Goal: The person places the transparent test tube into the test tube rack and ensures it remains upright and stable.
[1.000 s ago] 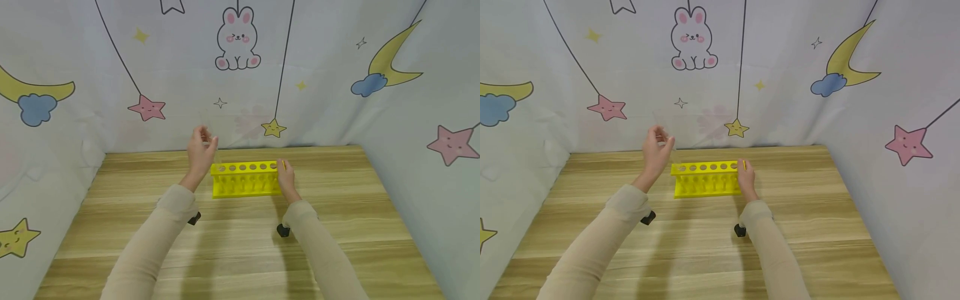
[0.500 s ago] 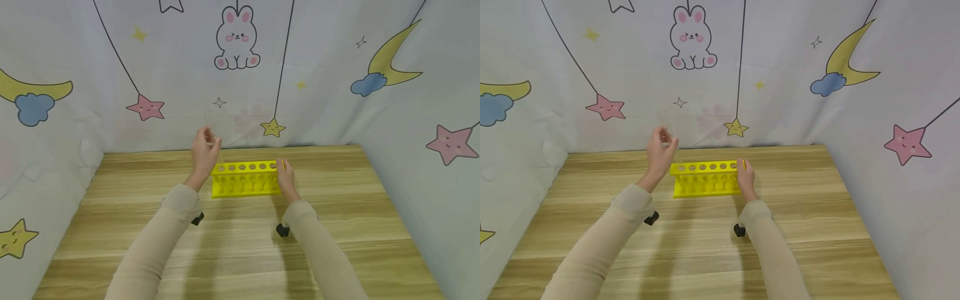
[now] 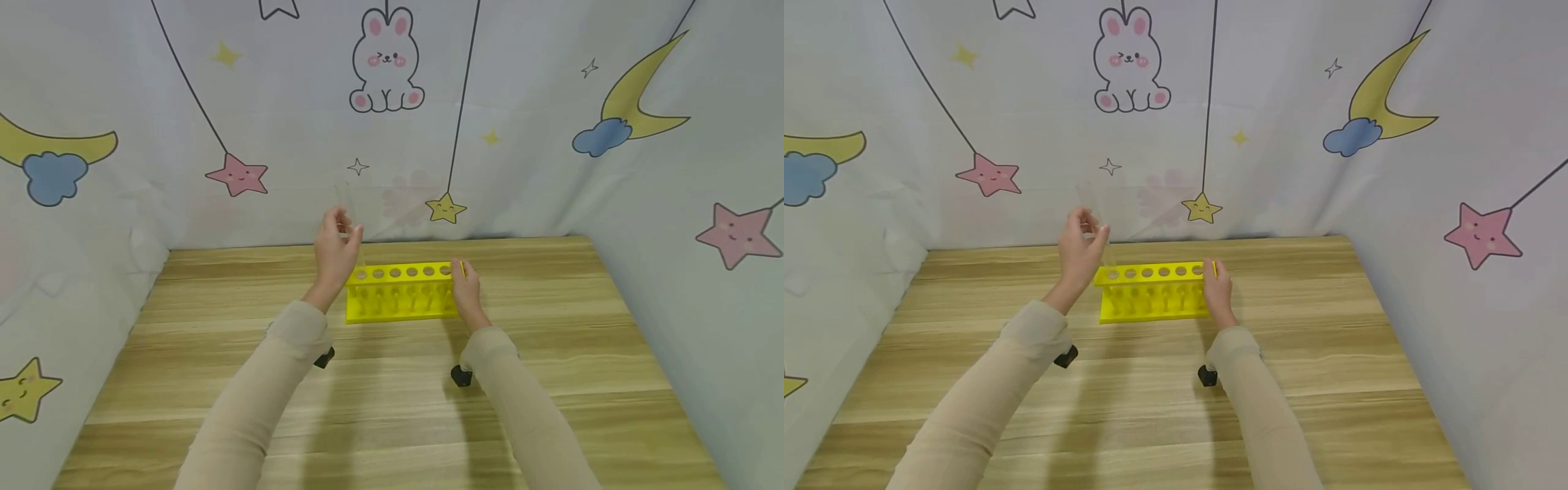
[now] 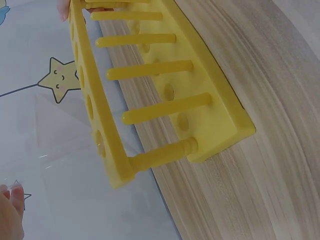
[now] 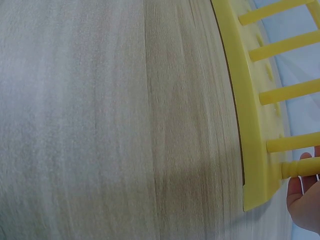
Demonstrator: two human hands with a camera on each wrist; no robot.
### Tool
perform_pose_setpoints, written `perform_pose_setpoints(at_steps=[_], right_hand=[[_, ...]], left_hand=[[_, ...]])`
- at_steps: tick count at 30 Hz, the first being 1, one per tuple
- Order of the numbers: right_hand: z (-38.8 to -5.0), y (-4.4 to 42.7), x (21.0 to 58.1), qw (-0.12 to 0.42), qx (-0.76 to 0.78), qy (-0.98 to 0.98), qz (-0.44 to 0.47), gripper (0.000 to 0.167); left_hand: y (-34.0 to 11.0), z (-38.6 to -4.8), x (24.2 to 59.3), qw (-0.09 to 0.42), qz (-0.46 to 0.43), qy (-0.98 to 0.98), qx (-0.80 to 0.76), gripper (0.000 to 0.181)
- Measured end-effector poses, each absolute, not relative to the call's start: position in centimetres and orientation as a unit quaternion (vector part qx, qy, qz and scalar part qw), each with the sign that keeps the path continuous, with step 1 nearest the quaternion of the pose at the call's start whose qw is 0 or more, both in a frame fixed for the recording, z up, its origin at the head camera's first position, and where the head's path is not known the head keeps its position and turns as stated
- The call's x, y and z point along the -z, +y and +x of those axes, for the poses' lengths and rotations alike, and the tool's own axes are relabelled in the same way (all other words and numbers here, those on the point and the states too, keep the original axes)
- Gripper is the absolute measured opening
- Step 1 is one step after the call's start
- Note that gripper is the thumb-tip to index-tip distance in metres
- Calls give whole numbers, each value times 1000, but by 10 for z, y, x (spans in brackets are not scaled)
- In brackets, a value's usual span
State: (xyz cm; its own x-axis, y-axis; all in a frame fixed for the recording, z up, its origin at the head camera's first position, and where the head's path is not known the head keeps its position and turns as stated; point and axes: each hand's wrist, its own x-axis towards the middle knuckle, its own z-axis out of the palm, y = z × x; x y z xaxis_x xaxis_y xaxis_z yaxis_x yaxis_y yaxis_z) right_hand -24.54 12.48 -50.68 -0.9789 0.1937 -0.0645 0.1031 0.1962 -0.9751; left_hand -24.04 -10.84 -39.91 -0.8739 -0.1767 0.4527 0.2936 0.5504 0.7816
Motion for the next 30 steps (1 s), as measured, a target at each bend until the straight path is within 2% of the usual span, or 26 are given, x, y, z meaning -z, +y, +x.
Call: perform_pose_setpoints(at_steps=[10,30], right_hand=[[-246,124,506,27,-633,-767,-100,33],[-246,124,509,44,-629,-770,-96,26]], left_hand=[[-108,-240,405,256,-34,-841,475,36],[-107,-238,412,252,-37,-847,468,35]])
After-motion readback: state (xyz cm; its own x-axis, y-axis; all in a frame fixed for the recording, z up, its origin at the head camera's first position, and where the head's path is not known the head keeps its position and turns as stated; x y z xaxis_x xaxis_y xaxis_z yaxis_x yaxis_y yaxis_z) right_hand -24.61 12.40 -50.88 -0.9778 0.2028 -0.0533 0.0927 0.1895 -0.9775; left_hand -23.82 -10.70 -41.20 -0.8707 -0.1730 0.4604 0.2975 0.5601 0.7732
